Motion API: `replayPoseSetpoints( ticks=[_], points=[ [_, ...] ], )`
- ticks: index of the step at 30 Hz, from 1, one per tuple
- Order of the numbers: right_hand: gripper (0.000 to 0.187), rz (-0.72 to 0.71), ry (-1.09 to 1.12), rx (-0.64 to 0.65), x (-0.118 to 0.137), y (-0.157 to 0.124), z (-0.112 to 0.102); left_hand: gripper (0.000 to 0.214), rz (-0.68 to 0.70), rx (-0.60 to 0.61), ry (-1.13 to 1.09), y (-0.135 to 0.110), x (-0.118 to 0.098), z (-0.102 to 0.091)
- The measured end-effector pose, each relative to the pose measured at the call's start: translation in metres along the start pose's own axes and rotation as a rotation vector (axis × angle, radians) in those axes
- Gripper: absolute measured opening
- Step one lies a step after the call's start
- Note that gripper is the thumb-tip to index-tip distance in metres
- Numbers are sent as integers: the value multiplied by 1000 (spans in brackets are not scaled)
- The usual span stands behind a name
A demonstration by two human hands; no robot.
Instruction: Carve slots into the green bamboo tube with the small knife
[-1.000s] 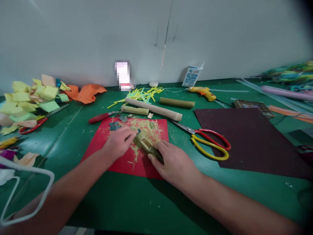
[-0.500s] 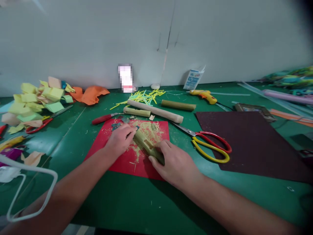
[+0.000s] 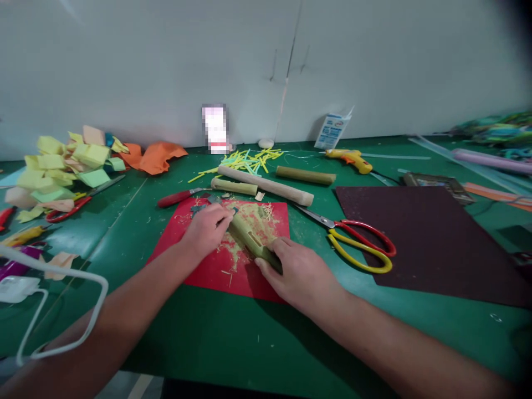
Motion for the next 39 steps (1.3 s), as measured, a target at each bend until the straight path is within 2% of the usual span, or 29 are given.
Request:
replayPoseSetpoints(
  ticks=[4, 9, 13, 17, 18, 22, 26, 30, 31, 34, 35, 39],
  points=[
    [19, -8, -21, 16, 2, -1, 0, 22, 49, 154, -69, -4, -12, 8],
    [22, 10, -48, 7, 1, 0, 1, 21, 1, 7, -2, 0, -5, 3],
    [20, -9, -55, 20, 2, -1, 2, 22, 47, 140, -53, -3, -9, 9],
    [21, 23, -49, 5, 1, -1, 2, 20, 36, 22, 5, -2, -10, 6],
    [21, 25, -42, 9, 0, -1, 2, 21, 34, 29, 15, -2, -10, 7],
    [19, -1, -14, 26, 1, 0, 4, 21, 73, 187, -44, -3, -11, 13],
    [21, 27, -15, 19, 0, 0, 2, 25, 50, -4, 23, -1, -9, 7],
    [19, 4, -7, 33, 1, 0, 2, 24, 74, 186, -38, -4, -11, 13],
    [20, -1, -16, 27, 1, 0, 2, 24, 78, 172, -38, -4, -10, 12],
    [21, 35, -21, 15, -1, 0, 2, 25, 31, -11, 29, 0, -4, 5],
    [21, 39, -18, 14, -1, 0, 2, 26, 27, -16, 38, 0, -3, 4],
    [19, 25, -6, 21, 0, 0, 2, 23, 74, 176, -30, -2, -8, 9]
  ],
)
Point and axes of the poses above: each hand's wrist, its own y-axis towards the middle knuckle, its own z-axis out of the palm, x = y × z, the point moved 3 cm from there along y, towards the middle knuckle, and after that the axes turned 11 degrees about -y, right-handed, at the moved point
